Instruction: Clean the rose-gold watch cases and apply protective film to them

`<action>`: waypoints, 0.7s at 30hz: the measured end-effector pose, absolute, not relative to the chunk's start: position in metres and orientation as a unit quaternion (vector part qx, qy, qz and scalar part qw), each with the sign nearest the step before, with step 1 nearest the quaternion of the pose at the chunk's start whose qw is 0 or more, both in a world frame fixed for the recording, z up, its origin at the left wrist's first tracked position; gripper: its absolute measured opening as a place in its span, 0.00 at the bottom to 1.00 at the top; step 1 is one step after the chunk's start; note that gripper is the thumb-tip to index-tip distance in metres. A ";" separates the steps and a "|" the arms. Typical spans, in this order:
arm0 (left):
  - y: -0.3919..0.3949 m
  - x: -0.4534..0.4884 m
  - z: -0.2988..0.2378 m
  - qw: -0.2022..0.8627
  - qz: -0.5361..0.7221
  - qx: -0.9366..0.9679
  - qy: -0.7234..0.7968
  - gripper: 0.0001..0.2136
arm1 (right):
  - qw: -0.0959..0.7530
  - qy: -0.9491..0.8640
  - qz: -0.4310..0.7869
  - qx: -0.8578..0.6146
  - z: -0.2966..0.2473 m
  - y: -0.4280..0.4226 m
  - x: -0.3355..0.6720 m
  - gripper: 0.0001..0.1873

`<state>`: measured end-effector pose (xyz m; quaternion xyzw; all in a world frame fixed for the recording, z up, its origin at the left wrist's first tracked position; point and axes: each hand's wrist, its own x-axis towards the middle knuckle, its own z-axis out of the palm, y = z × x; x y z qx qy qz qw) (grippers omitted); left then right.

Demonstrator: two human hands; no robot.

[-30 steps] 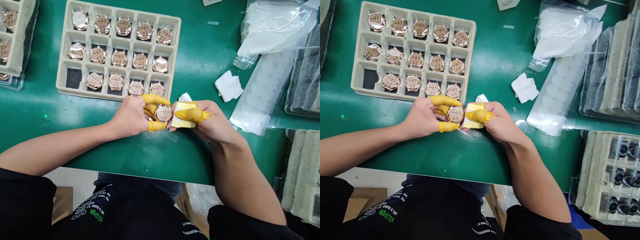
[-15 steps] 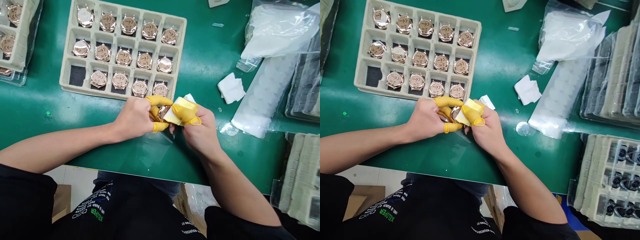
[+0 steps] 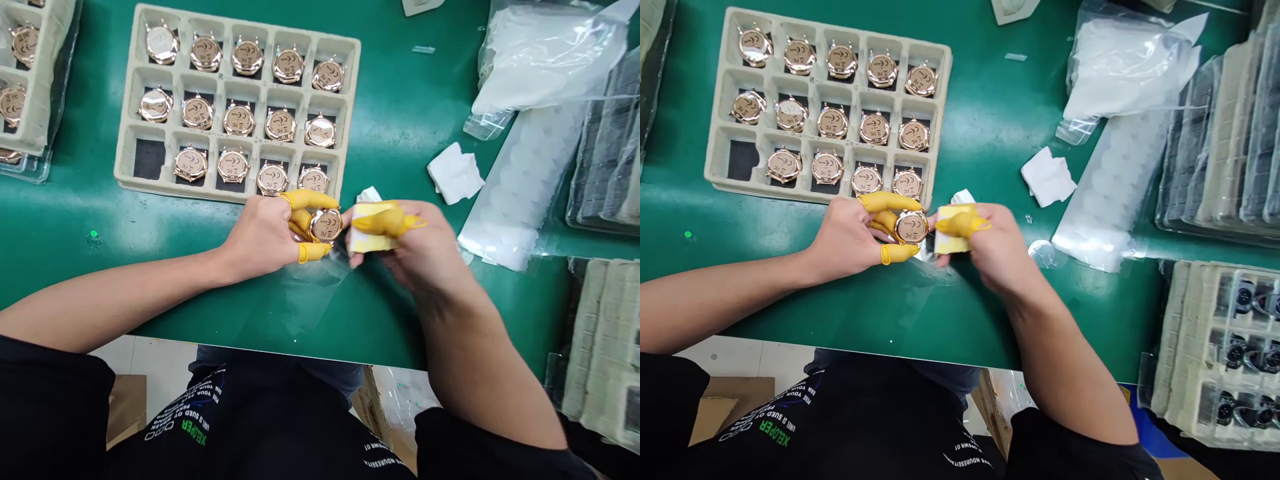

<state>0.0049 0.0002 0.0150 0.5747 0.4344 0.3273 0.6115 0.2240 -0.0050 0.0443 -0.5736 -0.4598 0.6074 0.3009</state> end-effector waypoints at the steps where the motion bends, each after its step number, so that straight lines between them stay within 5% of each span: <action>1: 0.000 0.005 0.014 0.618 0.330 0.566 0.434 0.27 | 0.279 -0.460 0.595 -0.596 0.050 -0.001 0.231 0.16; 4: 0.001 0.006 0.011 0.629 0.343 0.551 0.429 0.27 | 0.246 -0.523 0.383 -0.721 0.064 0.008 0.248 0.15; 7: 0.000 0.007 0.009 0.621 0.345 0.568 0.416 0.26 | 0.342 -0.554 0.152 -0.743 0.063 0.005 0.243 0.17; 12: -0.002 0.006 0.011 0.616 0.329 0.599 0.392 0.26 | 0.370 -0.540 0.495 -0.571 0.049 -0.013 0.213 0.26; 17: 0.000 0.004 0.018 0.639 0.294 0.583 0.407 0.32 | 0.440 -0.512 0.446 -0.587 0.070 0.013 0.190 0.11; 21: 0.001 0.003 0.017 0.599 0.271 0.649 0.383 0.15 | 0.401 -0.599 0.424 -0.548 0.086 0.060 0.118 0.07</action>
